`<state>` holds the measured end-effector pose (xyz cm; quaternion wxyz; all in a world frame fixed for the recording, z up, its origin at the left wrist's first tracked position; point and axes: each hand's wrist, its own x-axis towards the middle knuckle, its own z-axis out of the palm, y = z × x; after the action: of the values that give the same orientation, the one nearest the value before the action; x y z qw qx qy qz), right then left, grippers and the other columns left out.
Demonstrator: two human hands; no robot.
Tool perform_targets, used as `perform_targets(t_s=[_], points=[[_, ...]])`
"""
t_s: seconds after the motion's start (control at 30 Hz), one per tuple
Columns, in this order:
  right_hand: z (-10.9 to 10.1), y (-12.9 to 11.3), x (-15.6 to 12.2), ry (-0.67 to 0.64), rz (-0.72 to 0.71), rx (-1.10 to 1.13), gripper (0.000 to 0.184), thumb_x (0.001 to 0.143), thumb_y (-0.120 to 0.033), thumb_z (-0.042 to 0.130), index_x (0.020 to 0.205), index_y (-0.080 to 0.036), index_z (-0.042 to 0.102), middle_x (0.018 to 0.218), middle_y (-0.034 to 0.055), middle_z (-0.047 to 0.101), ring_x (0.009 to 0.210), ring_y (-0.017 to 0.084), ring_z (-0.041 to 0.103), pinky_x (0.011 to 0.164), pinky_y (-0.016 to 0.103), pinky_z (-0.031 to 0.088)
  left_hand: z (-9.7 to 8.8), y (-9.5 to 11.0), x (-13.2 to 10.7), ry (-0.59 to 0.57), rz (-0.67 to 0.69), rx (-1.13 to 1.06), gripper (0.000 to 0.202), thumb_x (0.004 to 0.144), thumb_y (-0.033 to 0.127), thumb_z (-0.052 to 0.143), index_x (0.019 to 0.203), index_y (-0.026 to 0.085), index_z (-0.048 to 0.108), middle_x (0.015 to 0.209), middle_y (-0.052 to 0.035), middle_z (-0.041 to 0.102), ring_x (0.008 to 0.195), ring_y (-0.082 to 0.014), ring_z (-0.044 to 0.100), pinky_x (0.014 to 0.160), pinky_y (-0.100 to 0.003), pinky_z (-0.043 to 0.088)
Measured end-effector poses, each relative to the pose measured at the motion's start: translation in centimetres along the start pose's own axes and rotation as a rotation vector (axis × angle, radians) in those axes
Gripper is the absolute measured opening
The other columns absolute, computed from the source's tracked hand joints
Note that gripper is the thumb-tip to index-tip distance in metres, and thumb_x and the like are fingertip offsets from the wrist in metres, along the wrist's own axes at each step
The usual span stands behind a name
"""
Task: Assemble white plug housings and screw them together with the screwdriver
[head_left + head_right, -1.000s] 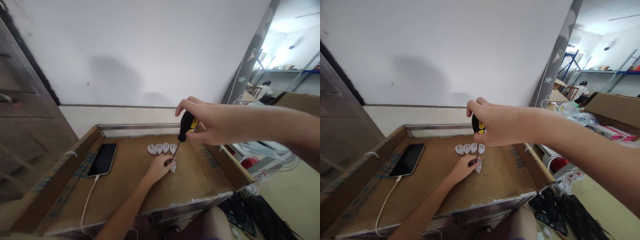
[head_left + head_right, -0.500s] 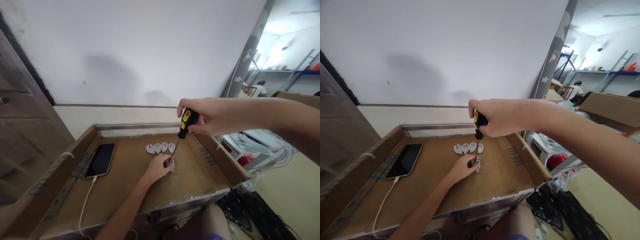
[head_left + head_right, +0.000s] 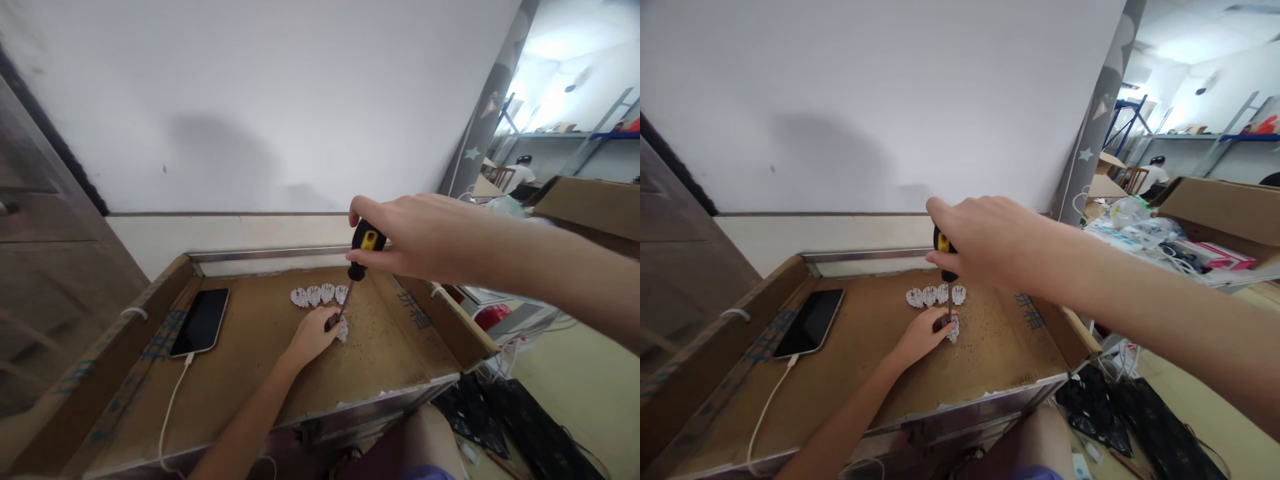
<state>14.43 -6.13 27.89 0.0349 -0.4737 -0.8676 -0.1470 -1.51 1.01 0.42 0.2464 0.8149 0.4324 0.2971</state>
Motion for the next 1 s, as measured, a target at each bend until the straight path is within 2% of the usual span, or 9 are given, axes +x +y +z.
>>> perform_targets(t_s=[0.13,0.3,0.43,0.53,0.6,0.67,0.77,0.87,1.0], points=[[-0.2,-0.3,-0.1,-0.143,-0.124,0.219,0.034,0.083,-0.033,0.045,0.116,-0.026,0.043,0.092,0.0025,0.063,0.055,0.010,0.052,0.050,0.025,0.034,0.0,0.1,-0.1,0.005,0.002,0.012,0.029,0.078,0.031,0.060,0.105,0.022,0.064,0.098,-0.0048,0.067,0.090,-0.0212,0.060,0.083,-0.032,0.045],[0.1,-0.6,0.6,0.008,0.042,-0.101,0.040,0.085,-0.049,0.040,0.103,-0.016,0.052,0.080,0.0084,0.063,0.057,0.015,0.052,0.050,0.027,0.029,-0.1,0.2,-0.1,-0.002,-0.006,0.024,0.029,0.077,0.031,0.061,0.104,0.022,0.064,0.098,-0.0048,0.067,0.090,-0.0212,0.059,0.083,-0.033,0.044],[0.4,0.4,0.7,-0.056,-0.061,0.081,0.044,0.081,-0.036,0.047,0.123,-0.025,0.038,0.103,0.0059,0.061,0.049,0.008,0.047,0.048,0.026,0.031,-0.1,0.2,-0.1,-0.013,0.004,0.035,0.031,0.075,0.031,0.063,0.104,0.021,0.064,0.097,-0.0044,0.067,0.091,-0.0211,0.059,0.084,-0.032,0.045],[0.4,0.8,0.4,-0.120,-0.088,0.134,0.040,0.082,-0.034,0.046,0.121,-0.030,0.041,0.091,0.0024,0.062,0.050,0.009,0.049,0.048,0.025,0.031,-0.1,0.1,-0.1,-0.011,0.015,0.037,0.031,0.075,0.031,0.064,0.104,0.021,0.064,0.098,-0.0039,0.067,0.092,-0.0214,0.059,0.085,-0.033,0.045],[0.4,0.8,0.3,-0.061,-0.010,0.013,0.034,0.084,-0.043,0.044,0.111,-0.023,0.048,0.079,0.0041,0.061,0.053,0.013,0.050,0.048,0.027,0.030,-0.1,0.2,-0.1,-0.009,0.016,0.030,0.032,0.075,0.031,0.064,0.105,0.021,0.064,0.101,-0.0039,0.067,0.094,-0.0215,0.059,0.086,-0.033,0.044],[0.4,1.0,0.3,0.002,0.033,-0.057,0.037,0.083,-0.047,0.044,0.107,-0.020,0.049,0.082,0.0060,0.061,0.054,0.013,0.049,0.049,0.028,0.029,0.0,0.2,-0.1,-0.007,0.014,0.024,0.032,0.075,0.030,0.064,0.105,0.021,0.063,0.102,-0.0040,0.067,0.094,-0.0213,0.059,0.086,-0.033,0.044],[0.3,1.5,0.3,-0.068,-0.030,0.108,0.034,0.080,-0.036,0.049,0.111,-0.023,0.043,0.098,0.0045,0.060,0.052,0.009,0.048,0.049,0.027,0.032,0.0,0.1,-0.1,-0.001,0.019,0.023,0.029,0.074,0.029,0.064,0.102,0.020,0.064,0.100,-0.0042,0.067,0.093,-0.0210,0.059,0.086,-0.033,0.045],[0.3,1.6,0.2,-0.134,-0.075,0.227,0.029,0.081,-0.030,0.048,0.109,-0.025,0.043,0.091,0.0017,0.060,0.056,0.009,0.051,0.050,0.025,0.034,0.1,0.1,-0.1,0.001,0.021,0.019,0.028,0.073,0.028,0.064,0.100,0.020,0.065,0.098,-0.0039,0.067,0.093,-0.0210,0.059,0.086,-0.033,0.045],[1.0,0.7,0.4,0.030,0.053,-0.053,0.033,0.085,-0.044,0.044,0.104,-0.017,0.046,0.080,0.0073,0.061,0.060,0.015,0.051,0.051,0.027,0.028,0.2,0.0,-0.1,0.001,0.010,0.012,0.028,0.074,0.030,0.064,0.101,0.021,0.065,0.100,-0.0031,0.068,0.093,-0.0209,0.059,0.086,-0.033,0.044]])
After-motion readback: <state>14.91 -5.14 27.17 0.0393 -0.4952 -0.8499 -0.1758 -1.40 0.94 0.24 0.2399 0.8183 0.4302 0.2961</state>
